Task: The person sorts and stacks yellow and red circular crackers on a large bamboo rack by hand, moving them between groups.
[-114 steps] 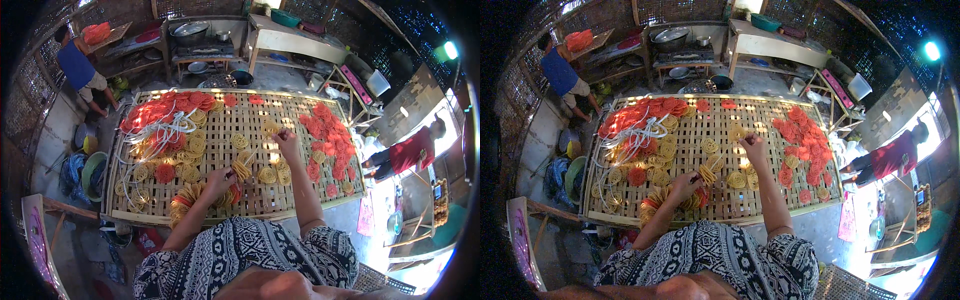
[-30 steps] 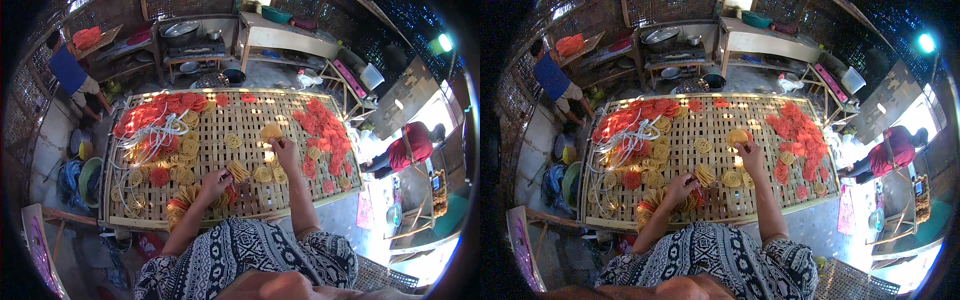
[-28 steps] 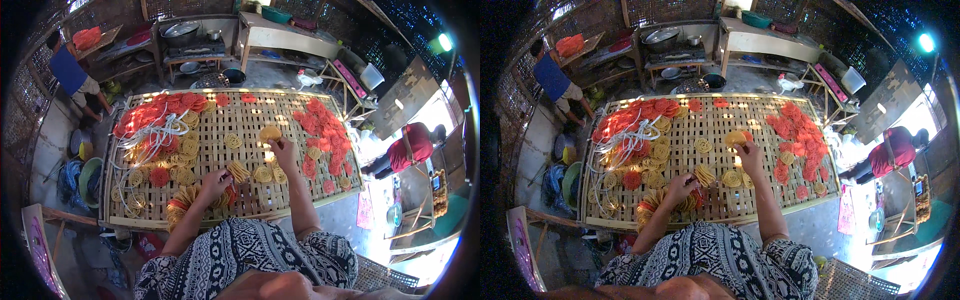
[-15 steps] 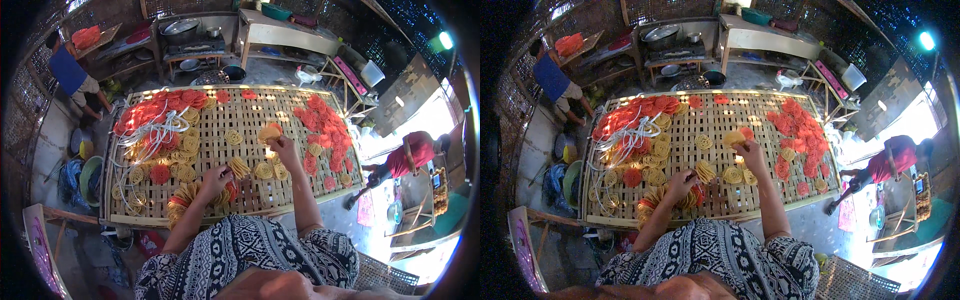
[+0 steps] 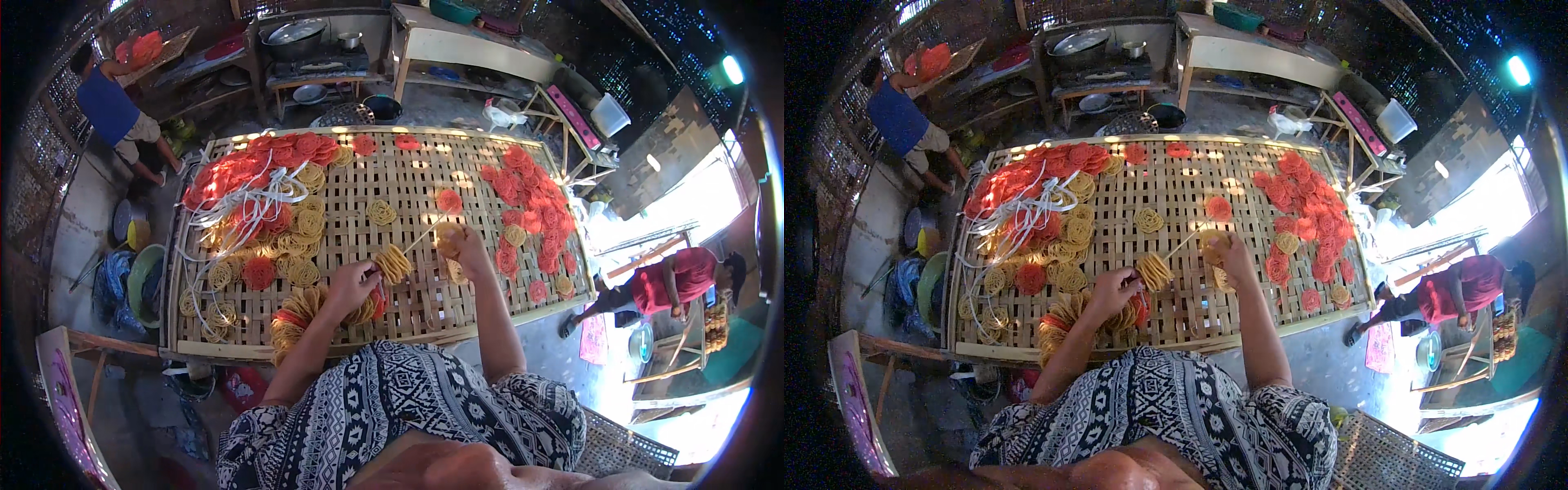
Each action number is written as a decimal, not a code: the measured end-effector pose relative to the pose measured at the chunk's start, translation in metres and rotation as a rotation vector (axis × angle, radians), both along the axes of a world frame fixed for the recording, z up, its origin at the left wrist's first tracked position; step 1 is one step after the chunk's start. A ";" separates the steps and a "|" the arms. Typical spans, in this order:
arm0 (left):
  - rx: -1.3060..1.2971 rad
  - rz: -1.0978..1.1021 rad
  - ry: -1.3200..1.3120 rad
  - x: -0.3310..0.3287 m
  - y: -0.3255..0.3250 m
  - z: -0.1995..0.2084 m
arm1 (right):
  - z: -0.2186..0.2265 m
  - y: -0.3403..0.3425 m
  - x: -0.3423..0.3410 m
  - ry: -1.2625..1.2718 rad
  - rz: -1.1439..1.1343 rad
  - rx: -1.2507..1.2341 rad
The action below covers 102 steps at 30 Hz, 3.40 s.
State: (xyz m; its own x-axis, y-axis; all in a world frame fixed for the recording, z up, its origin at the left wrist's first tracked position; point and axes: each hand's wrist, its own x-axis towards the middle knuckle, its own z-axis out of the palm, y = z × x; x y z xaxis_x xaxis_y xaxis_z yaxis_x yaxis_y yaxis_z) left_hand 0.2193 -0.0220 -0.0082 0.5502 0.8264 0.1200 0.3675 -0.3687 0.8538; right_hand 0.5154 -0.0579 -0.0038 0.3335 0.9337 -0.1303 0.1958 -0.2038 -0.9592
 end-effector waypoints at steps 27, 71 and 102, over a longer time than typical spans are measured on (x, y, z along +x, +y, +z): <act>-0.052 -0.019 -0.064 0.000 -0.009 0.019 | 0.071 0.002 -0.025 0.493 -0.038 0.484; -0.119 0.094 -0.221 -0.002 -0.005 0.006 | 0.057 -0.058 -0.135 -0.728 0.167 0.536; -0.135 0.097 -0.203 0.000 -0.006 0.013 | 0.067 -0.034 -0.115 -0.569 -0.043 0.560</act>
State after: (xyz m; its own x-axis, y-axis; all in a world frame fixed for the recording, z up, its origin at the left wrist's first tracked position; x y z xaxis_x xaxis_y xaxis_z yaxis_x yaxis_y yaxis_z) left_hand 0.2189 -0.0283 0.0053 0.4431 0.8903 0.1051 0.2118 -0.2178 0.9527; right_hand 0.4005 -0.0916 0.0636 0.2446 0.7948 0.5554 0.6889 0.2607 -0.6764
